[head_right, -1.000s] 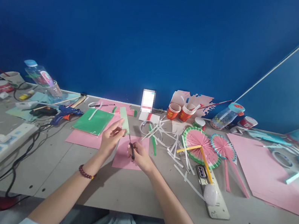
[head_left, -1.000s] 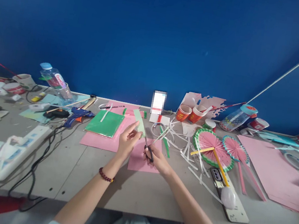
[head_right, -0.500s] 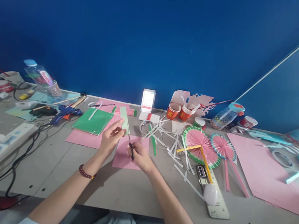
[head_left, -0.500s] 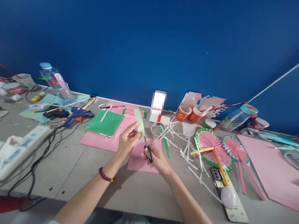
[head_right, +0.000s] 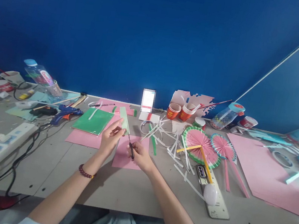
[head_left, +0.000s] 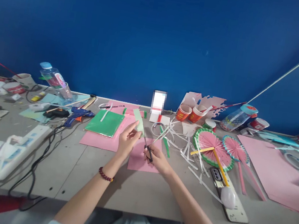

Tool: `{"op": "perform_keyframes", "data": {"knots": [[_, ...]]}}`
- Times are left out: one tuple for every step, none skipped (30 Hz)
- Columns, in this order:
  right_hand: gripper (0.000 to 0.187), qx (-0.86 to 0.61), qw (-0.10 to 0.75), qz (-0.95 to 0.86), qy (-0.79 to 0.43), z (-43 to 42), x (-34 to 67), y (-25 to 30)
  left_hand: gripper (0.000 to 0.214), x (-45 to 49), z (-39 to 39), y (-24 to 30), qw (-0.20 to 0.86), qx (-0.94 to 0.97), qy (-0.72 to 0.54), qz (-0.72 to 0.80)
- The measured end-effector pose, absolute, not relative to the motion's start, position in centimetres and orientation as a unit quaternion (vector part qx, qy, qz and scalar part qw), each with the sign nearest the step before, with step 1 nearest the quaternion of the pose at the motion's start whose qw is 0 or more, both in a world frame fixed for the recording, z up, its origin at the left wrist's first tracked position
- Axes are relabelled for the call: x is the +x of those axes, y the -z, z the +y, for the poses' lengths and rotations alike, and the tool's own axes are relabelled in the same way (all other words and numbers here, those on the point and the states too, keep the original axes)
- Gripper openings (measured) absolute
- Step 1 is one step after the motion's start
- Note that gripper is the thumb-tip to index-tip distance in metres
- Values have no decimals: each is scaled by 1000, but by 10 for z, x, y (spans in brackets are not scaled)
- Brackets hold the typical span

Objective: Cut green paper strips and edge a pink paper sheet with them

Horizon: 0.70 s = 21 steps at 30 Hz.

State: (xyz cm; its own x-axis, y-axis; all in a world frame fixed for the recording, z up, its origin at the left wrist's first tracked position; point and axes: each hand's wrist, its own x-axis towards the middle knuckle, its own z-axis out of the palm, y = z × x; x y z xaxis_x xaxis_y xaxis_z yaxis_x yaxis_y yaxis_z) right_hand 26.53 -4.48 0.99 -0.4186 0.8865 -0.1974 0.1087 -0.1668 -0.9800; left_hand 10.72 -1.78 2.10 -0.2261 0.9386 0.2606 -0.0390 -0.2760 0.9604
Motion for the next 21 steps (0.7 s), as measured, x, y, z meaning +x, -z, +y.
{"op": "perform_keyframes", "data": {"knots": [[42, -441, 311, -564, -625, -45, 265, -10, 52, 107, -18, -22, 387, 487, -632, 462], [42, -442, 312, -564, -624, -45, 265, -10, 52, 107, -18, -22, 387, 486, -631, 464], [42, -442, 312, -564, -623, -45, 265, -10, 52, 107, -18, -22, 387, 486, -630, 465], [42, -442, 313, -565, -622, -45, 265, -10, 52, 107, -18, -22, 388, 486, -629, 466], [42, -442, 314, -565, -622, -45, 265, -10, 52, 107, -18, -22, 388, 486, -628, 467], [42, -442, 315, -566, -621, -45, 265, -10, 52, 107, -18, -22, 389, 486, -627, 468], [42, -442, 315, -566, -621, -45, 265, -10, 52, 107, -18, -22, 389, 486, -627, 468], [42, -443, 314, -565, -620, -45, 265, -10, 52, 107, -18, -21, 390, 486, -626, 469], [41, -446, 314, -565, -620, -45, 265, -9, 52, 107, -18, -21, 390, 485, -625, 470], [41, -448, 314, -564, -619, -45, 265, -9, 52, 106, -17, -21, 391, 485, -625, 471], [41, -449, 315, -563, -618, -45, 265, -9, 52, 106, -17, -21, 392, 483, -624, 472], [41, -449, 316, -563, -617, -45, 265, -9, 52, 106, -17, -21, 393, 482, -624, 473], [41, -448, 318, -563, -617, -45, 265, -8, 52, 106, -18, -21, 393, 481, -625, 473], [40, -448, 319, -563, -617, -45, 265, -8, 51, 106, -18, -22, 394, 480, -625, 472], [40, -447, 321, -563, -616, -44, 265, -7, 51, 106, -18, -22, 395, 480, -626, 472], [39, -448, 321, -563, -616, -44, 264, -7, 52, 106, -18, -22, 394, 479, -627, 471], [39, -449, 321, -563, -615, -44, 264, -6, 51, 106, -18, -22, 394, 479, -627, 472], [38, -451, 320, -563, -614, -44, 264, -5, 52, 106, -18, -23, 393, 479, -627, 472], [38, -452, 320, -563, -614, -43, 264, -5, 52, 106, -18, -22, 392, 478, -627, 473], [38, -452, 321, -563, -613, -43, 264, -4, 52, 106, -18, -22, 392, 478, -627, 474], [38, -451, 322, -563, -613, -43, 264, -4, 52, 106, -18, -22, 391, 478, -627, 474]]}}
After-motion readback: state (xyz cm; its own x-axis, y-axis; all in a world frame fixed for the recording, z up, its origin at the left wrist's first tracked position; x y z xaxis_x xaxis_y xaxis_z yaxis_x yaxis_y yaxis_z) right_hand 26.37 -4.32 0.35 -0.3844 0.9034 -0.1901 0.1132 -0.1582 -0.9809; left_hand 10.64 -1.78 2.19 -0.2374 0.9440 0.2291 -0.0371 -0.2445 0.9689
